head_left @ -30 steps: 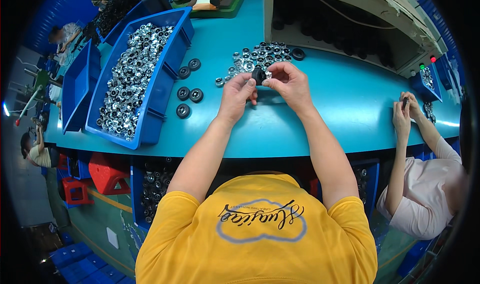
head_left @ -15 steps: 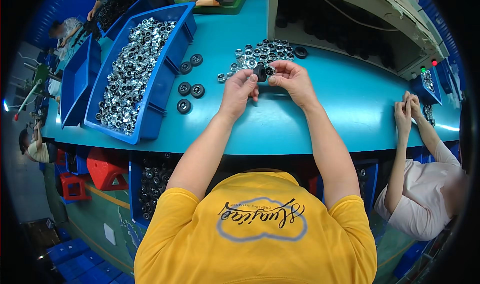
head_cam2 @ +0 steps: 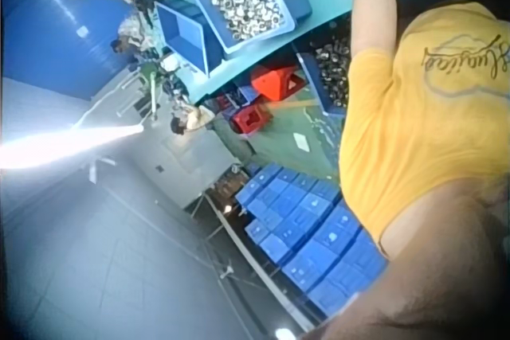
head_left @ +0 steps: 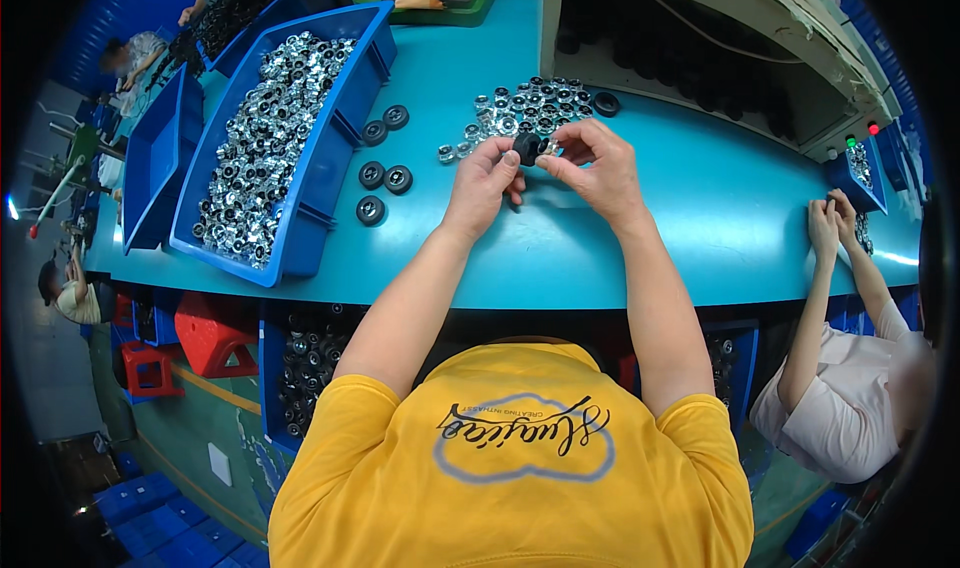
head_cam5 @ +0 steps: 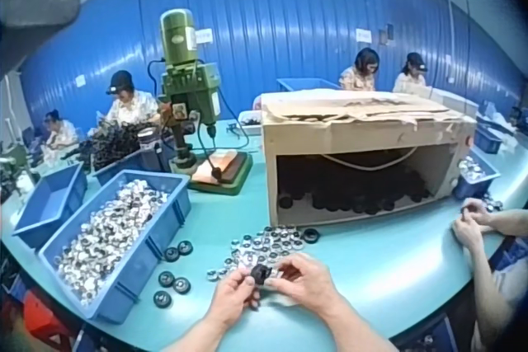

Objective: Assembling small toy wheels by manually inserting a metal hub component into black plastic wheel bases at a factory workbench.

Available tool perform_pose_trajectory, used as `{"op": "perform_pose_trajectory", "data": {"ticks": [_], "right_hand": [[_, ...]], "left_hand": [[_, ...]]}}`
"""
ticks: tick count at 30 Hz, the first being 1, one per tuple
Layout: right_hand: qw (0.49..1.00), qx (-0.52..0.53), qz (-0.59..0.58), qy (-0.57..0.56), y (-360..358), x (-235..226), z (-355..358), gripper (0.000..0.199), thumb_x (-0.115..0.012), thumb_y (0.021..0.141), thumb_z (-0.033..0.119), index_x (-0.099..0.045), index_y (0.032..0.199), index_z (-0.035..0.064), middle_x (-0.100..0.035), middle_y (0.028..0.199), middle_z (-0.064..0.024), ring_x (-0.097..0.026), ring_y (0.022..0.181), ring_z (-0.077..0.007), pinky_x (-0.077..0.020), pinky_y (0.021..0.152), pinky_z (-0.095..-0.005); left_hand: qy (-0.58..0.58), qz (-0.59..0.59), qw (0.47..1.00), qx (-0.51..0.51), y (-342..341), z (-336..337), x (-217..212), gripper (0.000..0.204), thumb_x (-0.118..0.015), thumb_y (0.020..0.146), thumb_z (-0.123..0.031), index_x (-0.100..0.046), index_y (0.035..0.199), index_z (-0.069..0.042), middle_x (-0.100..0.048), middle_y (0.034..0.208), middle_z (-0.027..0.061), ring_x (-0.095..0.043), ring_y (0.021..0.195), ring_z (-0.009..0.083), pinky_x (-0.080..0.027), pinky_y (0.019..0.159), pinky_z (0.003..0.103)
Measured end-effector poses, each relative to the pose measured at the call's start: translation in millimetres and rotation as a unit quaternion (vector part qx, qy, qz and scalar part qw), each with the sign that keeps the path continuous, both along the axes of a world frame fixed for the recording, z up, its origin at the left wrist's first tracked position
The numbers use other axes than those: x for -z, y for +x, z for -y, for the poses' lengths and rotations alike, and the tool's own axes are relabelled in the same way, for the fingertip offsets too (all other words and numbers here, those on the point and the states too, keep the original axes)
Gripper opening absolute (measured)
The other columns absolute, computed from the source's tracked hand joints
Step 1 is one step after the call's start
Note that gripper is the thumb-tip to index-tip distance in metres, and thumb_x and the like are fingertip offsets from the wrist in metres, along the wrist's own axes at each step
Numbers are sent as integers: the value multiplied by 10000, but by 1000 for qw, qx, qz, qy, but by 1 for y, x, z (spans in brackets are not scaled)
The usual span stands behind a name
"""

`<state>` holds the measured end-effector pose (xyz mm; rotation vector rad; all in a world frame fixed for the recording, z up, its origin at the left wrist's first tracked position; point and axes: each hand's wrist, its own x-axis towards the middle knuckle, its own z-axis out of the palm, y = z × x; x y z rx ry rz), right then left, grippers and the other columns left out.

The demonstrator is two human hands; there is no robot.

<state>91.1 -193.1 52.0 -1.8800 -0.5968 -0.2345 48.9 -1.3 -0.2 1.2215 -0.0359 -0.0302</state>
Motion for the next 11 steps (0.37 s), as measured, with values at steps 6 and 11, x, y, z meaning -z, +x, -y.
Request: {"op": "perform_pose_trajectory", "data": {"ticks": [6, 11], "right_hand": [[907, -90, -325, 254, 5, -2, 3, 342, -769, 835, 55, -639, 1151, 31, -646, 1028, -52, -663, 776, -131, -559, 658, -249], [910, -155, -370, 109, 12, 10, 8, 452, -715, 892, 123, -573, 1316, 64, -605, 1148, -79, -680, 932, -161, -580, 662, -273]], "left_hand": [[-3, 1, 1000, 4, 2, -4, 5, 267, -667, 1011, -304, -618, 1112, -61, -624, 868, 15, -580, 715, 91, -483, 596, 232], [17, 49, 999, -16, 5, -3, 9, 261, -703, 988, -303, -625, 1097, -79, -623, 941, 34, -588, 715, 107, -501, 611, 250]]}}
